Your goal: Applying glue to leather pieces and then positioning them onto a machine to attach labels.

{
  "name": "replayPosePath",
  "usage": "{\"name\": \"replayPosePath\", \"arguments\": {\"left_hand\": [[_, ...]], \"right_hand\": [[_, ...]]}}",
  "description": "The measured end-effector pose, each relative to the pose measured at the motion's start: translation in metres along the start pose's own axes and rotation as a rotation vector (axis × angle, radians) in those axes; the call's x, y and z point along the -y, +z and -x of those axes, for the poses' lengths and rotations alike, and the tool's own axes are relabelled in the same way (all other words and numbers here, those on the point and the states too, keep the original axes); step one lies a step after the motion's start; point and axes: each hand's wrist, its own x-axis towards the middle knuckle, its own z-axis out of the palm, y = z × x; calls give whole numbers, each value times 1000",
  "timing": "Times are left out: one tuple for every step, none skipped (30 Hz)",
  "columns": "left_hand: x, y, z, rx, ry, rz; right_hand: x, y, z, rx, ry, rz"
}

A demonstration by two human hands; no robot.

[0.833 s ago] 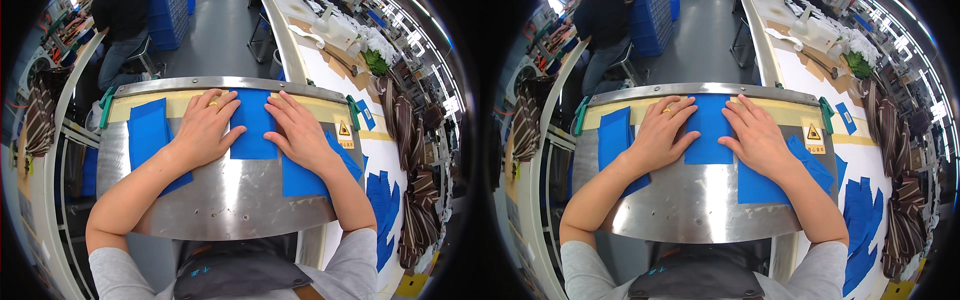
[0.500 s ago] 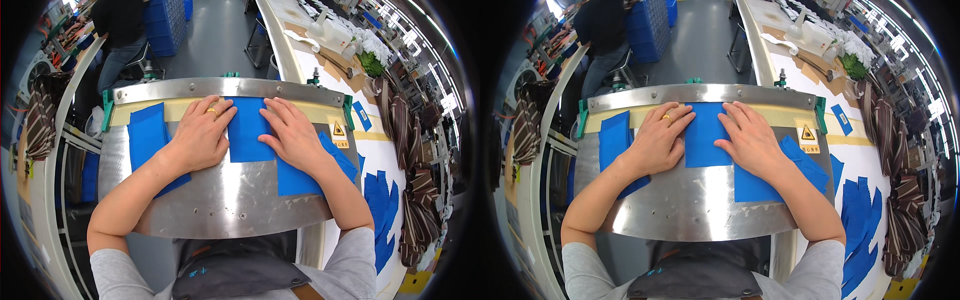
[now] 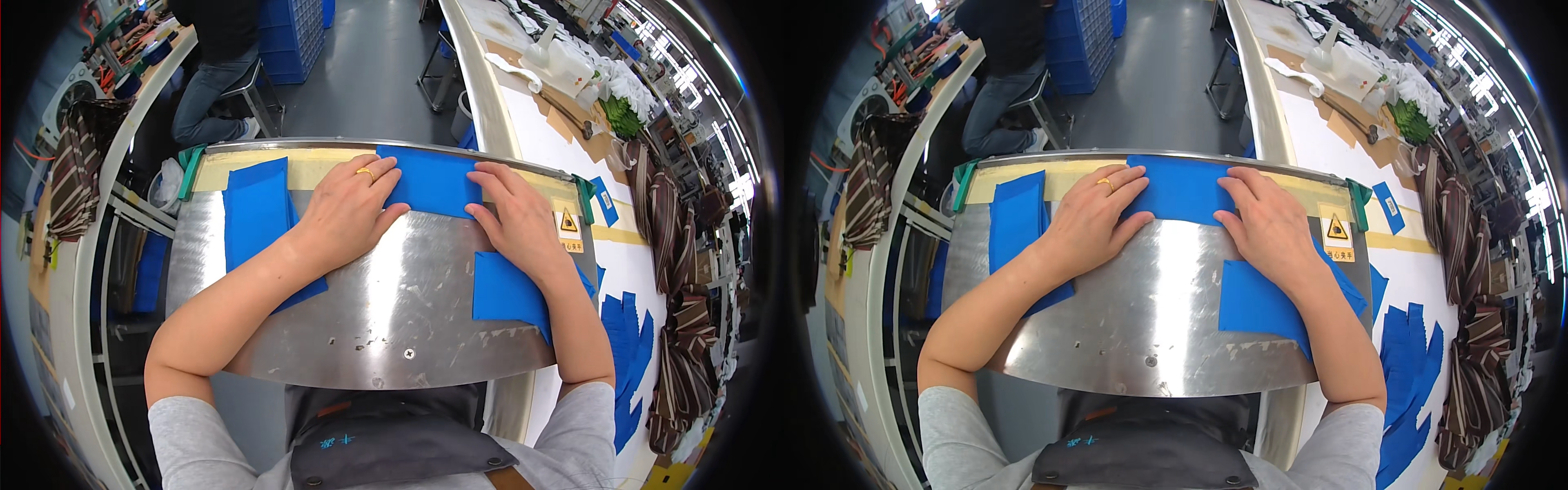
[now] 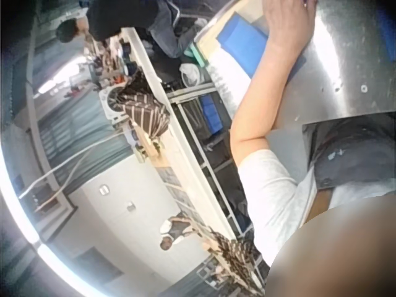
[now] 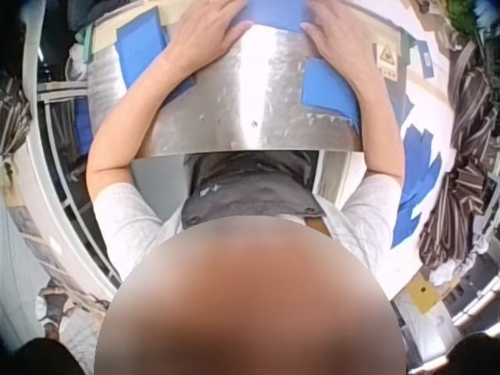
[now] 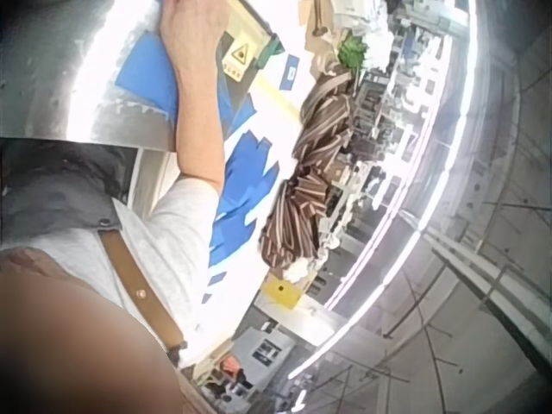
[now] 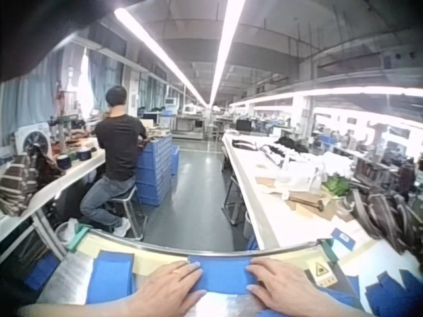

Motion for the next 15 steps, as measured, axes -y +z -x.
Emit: {"name": "replayPosePath", "arguments": {"left_hand": [[0,0,0,37,-23,-17],[-1,-1,1,41,-20,-15],[-3,-3,0,53,-30,-12],[-4,-4,0,65,-41,-8],[-3,-2,1,70,-37,-5],[-1,-1,3,62,-29,-4],[-1,-1,4,52,-20,-3],[-1,-2,4,55,-18,-3],[-3,-4,3,85,-19,-10],[-4,-7,3,115,-21,-16],[-5,-8,3,117,-21,-17],[-6,-10,3,132,-46,-39],[-7,-10,2,148,-71,-62],[-7,-9,2,148,-71,-62],[-6,-9,4,145,-82,-63]], "right_hand": [[-1,1,1,0,4,-1],[-2,4,2,15,-6,7],[-3,6,2,31,-15,14],[-5,7,2,32,-8,13],[-7,9,2,39,11,14],[-7,10,1,42,27,16],[-7,11,0,41,30,14],[-7,12,0,34,42,44],[-8,12,0,29,53,72],[-8,10,0,29,55,70],[-8,6,-1,31,24,61],[-8,4,-1,33,-7,53],[-8,6,0,33,-7,53],[-8,10,2,34,-61,17],[-6,12,3,35,-115,-21]]}}
